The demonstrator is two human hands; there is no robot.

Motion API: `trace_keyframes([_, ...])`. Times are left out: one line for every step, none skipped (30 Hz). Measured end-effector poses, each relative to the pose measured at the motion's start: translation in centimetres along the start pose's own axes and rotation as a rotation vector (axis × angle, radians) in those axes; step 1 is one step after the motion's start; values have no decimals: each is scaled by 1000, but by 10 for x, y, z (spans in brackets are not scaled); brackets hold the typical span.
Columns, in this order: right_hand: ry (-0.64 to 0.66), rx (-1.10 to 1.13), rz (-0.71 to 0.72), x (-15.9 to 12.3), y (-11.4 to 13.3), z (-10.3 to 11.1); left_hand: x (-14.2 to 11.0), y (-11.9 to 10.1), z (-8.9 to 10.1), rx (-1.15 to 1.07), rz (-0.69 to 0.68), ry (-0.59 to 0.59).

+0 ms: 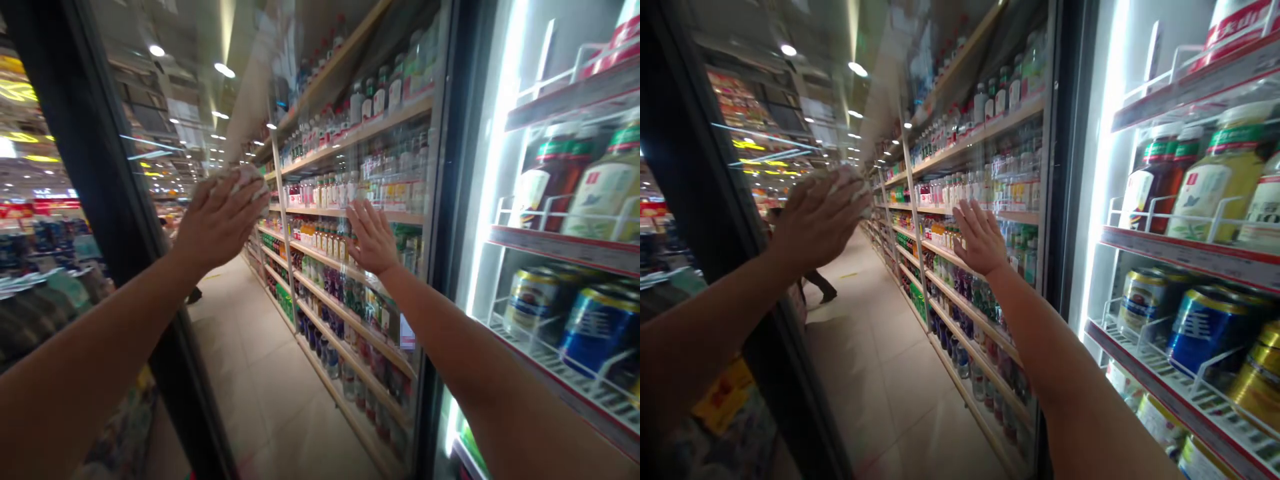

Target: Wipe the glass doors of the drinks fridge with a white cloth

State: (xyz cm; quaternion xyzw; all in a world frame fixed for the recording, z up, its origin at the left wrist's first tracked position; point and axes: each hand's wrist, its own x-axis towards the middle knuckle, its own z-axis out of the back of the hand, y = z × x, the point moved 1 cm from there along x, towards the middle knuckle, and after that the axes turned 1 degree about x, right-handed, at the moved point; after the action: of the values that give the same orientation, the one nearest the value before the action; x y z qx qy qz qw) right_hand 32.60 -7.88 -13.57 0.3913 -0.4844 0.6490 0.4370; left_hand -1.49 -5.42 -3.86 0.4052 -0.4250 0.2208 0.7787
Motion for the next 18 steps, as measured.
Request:
trace_keyframes([-2, 2, 2, 0, 0, 0, -2, 3, 1, 30, 13, -24])
trace_keyframes([-7, 1, 5, 0, 0, 0, -3, 7, 1, 76, 53, -77])
trace_keyframes([-17, -4, 11, 0, 0, 0, -4, 11, 2, 118, 111, -140])
trace_keyframes([-30, -13, 19, -1, -1, 0, -4, 15, 3, 148, 171, -195])
trace_keyframes([-46, -24, 27, -1, -1, 0, -3, 19, 4, 164, 205, -220])
trace_keyframes([-61, -35, 34, -1, -1, 0, -1, 22, 5, 168, 200, -209])
trace_keyframes([-71, -42, 38, -1, -1, 0, 1, 25, 6, 171, 164, -167])
trace_keyframes([-72, -42, 39, -1, -1, 0, 4, 30, 7, 176, 113, -112])
trace_keyframes([-66, -36, 37, -1, -1, 0, 8, 35, 9, 185, 72, -67])
trace_keyframes([-57, -28, 34, -1, -1, 0, 12, 40, 11, 195, 61, -39])
trace_keyframes([-50, -21, 32, -1, -1, 0, 16, 46, 13, 207, 90, -39])
trace_keyframes([-44, -15, 29, -1, -1, 0, 19, 52, 15, 215, 157, -61])
trace_keyframes([-38, -11, 25, -1, 0, 0, 22, 55, 15, 216, 238, -97])
trace_keyframes([-33, -6, 20, -1, 0, 0, 23, 54, 13, 209, 302, -134])
trace_keyframes([-26, -2, 12, -1, 0, 0, 22, 50, 10, 197, 326, -158])
trace_keyframes([-18, 4, 4, -1, 0, 0, 20, 42, 5, 183, 292, -154])
trace_keyframes([-13, 9, -2, 0, 0, 0, 18, 32, 0, 175, 196, -114])
trace_keyframes([-12, 11, -2, 0, 0, 0, 16, 21, -4, 172, 57, -47])
